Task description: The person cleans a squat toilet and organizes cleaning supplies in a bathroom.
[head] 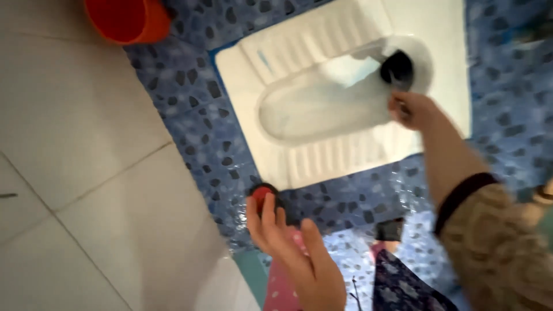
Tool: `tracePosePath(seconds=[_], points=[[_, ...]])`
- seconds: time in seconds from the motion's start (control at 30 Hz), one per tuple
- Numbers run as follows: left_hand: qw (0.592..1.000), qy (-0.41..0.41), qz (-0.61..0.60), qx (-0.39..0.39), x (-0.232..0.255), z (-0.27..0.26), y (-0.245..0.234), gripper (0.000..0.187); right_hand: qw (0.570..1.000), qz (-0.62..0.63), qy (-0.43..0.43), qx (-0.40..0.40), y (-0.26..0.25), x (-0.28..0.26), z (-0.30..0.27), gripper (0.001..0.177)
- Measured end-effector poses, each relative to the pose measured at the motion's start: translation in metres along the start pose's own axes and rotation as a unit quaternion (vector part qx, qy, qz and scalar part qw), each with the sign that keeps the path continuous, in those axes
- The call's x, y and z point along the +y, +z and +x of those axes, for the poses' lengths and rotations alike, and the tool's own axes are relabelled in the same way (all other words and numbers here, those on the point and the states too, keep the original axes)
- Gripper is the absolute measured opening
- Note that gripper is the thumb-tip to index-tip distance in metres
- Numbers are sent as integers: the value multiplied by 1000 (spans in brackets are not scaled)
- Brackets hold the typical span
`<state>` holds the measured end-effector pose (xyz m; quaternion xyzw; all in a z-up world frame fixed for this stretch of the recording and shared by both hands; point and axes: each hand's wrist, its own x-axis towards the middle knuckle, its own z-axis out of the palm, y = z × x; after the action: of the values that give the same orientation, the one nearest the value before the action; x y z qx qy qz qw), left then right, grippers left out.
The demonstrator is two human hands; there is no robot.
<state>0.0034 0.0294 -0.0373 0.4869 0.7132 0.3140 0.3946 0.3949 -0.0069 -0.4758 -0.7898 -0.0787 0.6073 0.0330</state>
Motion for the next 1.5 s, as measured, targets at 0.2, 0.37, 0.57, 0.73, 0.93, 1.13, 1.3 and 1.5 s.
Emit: tracePosePath(seconds=[0.2,0.37,0.57,0.73,0.93,1.13,1.3,1.5], points=[[999,-20,-11,-39,9,6,-2,56,878,-446,38,170,6,-88,-120,33],[998,-18,-38,-36,17,12,-2,54,655,-744,32,128,36,-140,-192,119],[997,-27,-72,-9,29,13,-3,54,657,-736,-116,116,18,-75,-151,43],[993,-44,-107,16,27,10,-9,53,802,-591,52,-69,25,-195,-345,64],[991,-44,-122,38,26,8,-18,53,809,-579,96,-42,4,-175,-363,66],[992,-32,-114,43,25,-1,-19,52,728,-686,-7,0,27,-136,-389,79],[990,-24,-126,60,25,-17,-19,53,629,-774,-75,-7,9,-115,-399,75],[991,-26,-120,55,20,-30,-25,52,525,-845,-99,19,9,-105,-392,75]])
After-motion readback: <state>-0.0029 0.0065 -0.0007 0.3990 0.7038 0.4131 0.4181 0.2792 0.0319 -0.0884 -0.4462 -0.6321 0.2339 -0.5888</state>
